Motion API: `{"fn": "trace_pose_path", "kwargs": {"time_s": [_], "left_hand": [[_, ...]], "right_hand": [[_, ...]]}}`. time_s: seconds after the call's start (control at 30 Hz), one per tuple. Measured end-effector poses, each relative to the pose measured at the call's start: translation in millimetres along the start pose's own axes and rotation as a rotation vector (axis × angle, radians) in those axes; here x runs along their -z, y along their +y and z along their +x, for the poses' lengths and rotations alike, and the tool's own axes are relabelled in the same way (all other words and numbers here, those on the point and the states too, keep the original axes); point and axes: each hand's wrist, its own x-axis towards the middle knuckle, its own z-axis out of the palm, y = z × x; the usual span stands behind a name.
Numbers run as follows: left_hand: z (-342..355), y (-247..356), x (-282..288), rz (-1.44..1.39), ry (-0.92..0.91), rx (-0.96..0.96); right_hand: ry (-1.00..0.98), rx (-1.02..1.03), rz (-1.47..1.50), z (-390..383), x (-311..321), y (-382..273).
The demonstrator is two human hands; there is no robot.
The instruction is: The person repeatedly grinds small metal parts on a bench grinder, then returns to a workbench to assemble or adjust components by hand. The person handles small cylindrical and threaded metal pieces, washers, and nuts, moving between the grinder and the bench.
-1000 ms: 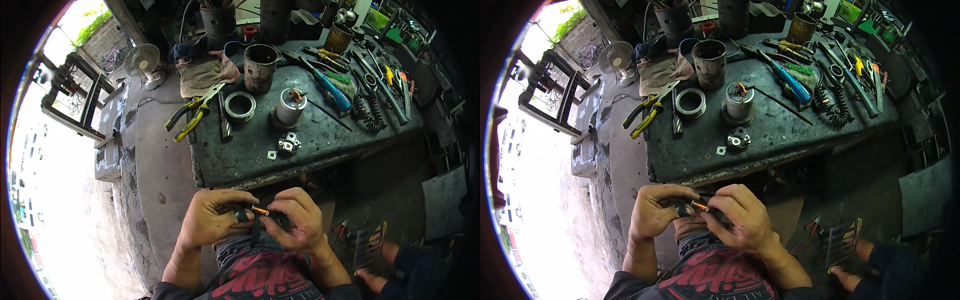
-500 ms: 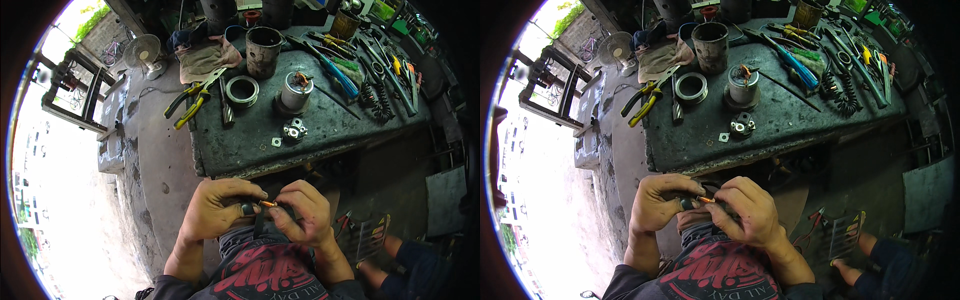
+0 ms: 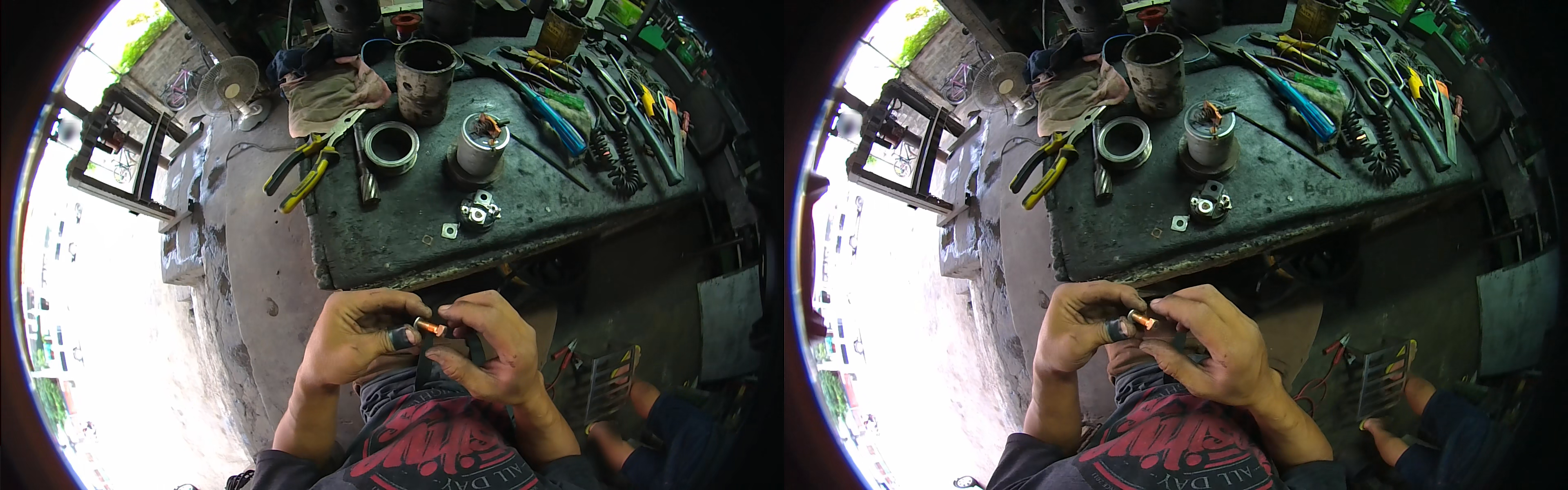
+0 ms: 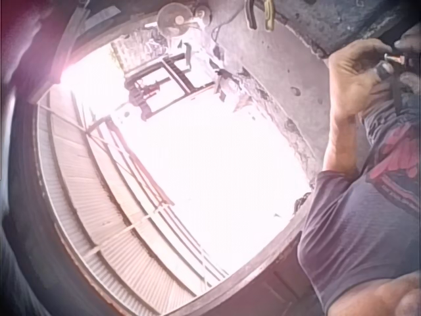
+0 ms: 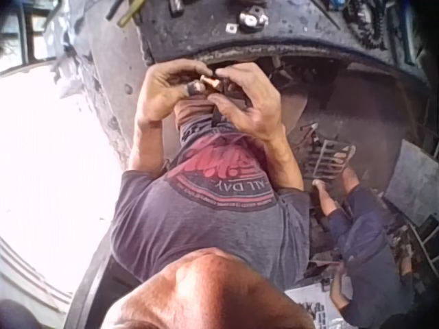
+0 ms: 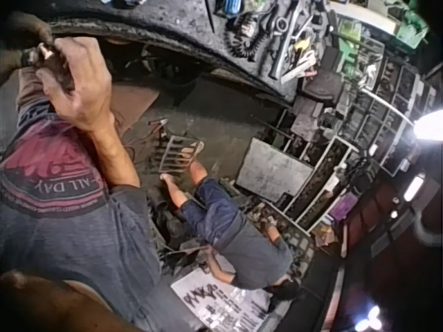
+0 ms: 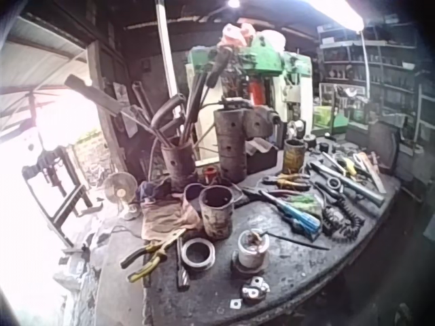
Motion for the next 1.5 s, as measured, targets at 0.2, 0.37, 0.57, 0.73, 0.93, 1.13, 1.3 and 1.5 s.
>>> {"fn": "trace_pose_path", "kwargs": {"time_s": [0.2, 0.37, 0.57, 0.73, 0.93, 1.13, 1.3, 1.5], "left_hand": [[4.4, -14.7, 2.0, -0.160, -0.144, -0.029], [3.3, -26.2, 4.7, -0.271, -0.178, 0.039], [0.9, -38.0, 4.2, -0.428, -0.220, 0.099], [3.5, -47.9, 2.6, -0.535, -0.246, 0.135], [3.5, -52.9, 0.1, -0.620, -0.259, 0.189], [5.1, -56.4, 0.3, -0.605, -0.236, 0.187], [7.0, -32.9, -3.1, -0.445, -0.179, 0.086], [10.1, 27.2, 7.0, 0.580, 0.273, -0.292]], "right_hand": [[0.038, 0.082, -0.053, 0.5, -1.2, 0.8], [0.053, 0.099, -0.066, 1.3, 0.3, 2.3], [0.085, 0.094, -0.071, 1.8, -2.4, 1.1], [0.094, 0.082, -0.050, 3.8, -4.2, 0.5], [0.095, 0.066, -0.018, 4.5, -6.2, 1.3], [0.081, 0.047, -0.024, 3.6, -5.2, 2.7], [0.045, 0.024, -0.016, 0.1, 4.2, 4.1], [0.155, -0.116, -0.165, 2.8, 32.8, 11.4]]}}
